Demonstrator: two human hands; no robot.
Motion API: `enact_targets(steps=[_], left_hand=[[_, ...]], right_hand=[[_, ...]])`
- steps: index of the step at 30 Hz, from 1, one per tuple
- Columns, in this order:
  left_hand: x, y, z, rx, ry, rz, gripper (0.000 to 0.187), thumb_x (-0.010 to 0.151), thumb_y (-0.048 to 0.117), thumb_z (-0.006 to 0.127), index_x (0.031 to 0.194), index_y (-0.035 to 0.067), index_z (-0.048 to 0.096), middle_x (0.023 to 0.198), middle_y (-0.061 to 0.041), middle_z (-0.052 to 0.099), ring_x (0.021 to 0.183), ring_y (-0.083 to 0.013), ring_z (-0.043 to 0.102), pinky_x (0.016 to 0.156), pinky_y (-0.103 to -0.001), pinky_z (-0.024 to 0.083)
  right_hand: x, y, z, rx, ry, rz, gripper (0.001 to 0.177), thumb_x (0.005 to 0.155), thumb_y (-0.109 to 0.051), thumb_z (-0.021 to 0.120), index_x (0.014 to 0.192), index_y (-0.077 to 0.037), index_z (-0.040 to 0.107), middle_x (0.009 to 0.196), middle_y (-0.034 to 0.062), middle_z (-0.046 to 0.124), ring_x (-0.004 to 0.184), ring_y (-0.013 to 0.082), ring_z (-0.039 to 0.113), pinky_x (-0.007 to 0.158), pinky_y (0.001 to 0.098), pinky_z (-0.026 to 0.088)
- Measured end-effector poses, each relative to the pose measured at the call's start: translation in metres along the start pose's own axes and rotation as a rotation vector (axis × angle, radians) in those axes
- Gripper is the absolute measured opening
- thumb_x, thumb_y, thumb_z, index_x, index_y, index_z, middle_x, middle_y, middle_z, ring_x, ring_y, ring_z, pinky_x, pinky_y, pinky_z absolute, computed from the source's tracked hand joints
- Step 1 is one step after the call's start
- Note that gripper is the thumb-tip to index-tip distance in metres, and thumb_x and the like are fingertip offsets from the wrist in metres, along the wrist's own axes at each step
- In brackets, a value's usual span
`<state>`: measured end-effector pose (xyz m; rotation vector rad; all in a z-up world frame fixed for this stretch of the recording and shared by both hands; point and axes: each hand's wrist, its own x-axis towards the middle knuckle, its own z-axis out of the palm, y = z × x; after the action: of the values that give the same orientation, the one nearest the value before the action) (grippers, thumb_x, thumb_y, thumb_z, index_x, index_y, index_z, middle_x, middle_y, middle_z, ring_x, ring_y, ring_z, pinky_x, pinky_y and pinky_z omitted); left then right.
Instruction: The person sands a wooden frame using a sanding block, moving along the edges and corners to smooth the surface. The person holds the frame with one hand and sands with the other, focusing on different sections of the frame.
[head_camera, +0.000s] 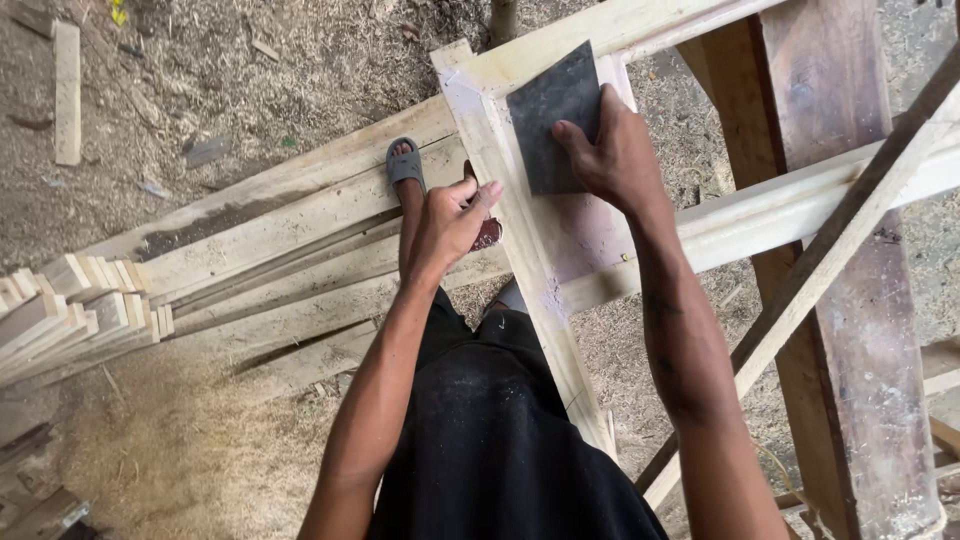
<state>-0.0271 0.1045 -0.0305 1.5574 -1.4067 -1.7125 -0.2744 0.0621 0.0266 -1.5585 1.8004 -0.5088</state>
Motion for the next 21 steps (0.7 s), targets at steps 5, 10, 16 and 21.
enact_targets(steps=[5, 10, 16, 21], left_hand=[[0.001, 0.009, -0.008, 0.001, -0.048, 0.004, 0.043, 0.099, 0.044, 0.065, 0.073, 0.009, 0.066, 0.052, 0.009, 0.044, 0.048, -0.0016, 0.036, 0.041, -0.027, 0.026], [0.002, 0.011, -0.007, 0.001, -0.043, 0.045, 0.050, 0.102, 0.044, 0.065, 0.068, 0.007, 0.059, 0.055, 0.008, 0.044, 0.051, -0.0017, 0.037, 0.042, -0.028, 0.028], [0.003, 0.009, -0.008, 0.118, -0.012, 0.124, 0.059, 0.103, 0.050, 0.063, 0.066, 0.005, 0.058, 0.055, 0.005, 0.043, 0.054, -0.0037, 0.038, 0.046, -0.030, 0.029], [-0.005, 0.022, -0.015, 0.170, -0.038, 0.015, 0.057, 0.098, 0.055, 0.061, 0.070, 0.005, 0.066, 0.049, 0.003, 0.043, 0.048, -0.0058, 0.041, 0.046, -0.031, 0.031]], right_hand=[[-0.004, 0.003, -0.009, -0.061, -0.079, 0.086, 0.033, 0.098, -0.025, 0.076, 0.105, 0.003, 0.059, 0.085, 0.0215, 0.071, 0.073, 0.0297, 0.071, 0.066, 0.0428, 0.056], [0.007, 0.018, 0.001, 0.053, -0.037, 0.011, 0.037, 0.097, -0.026, 0.077, 0.111, 0.003, 0.058, 0.094, 0.0193, 0.073, 0.082, 0.0275, 0.074, 0.072, 0.0408, 0.059], [0.013, 0.029, -0.005, -0.059, -0.125, 0.037, 0.040, 0.096, -0.031, 0.079, 0.108, 0.002, 0.061, 0.095, 0.0201, 0.072, 0.083, 0.0322, 0.071, 0.075, 0.0459, 0.057], [0.008, 0.027, -0.020, 0.200, -0.135, -0.008, 0.044, 0.096, -0.037, 0.076, 0.113, 0.000, 0.059, 0.101, 0.0178, 0.073, 0.090, 0.0258, 0.073, 0.080, 0.0412, 0.058]])
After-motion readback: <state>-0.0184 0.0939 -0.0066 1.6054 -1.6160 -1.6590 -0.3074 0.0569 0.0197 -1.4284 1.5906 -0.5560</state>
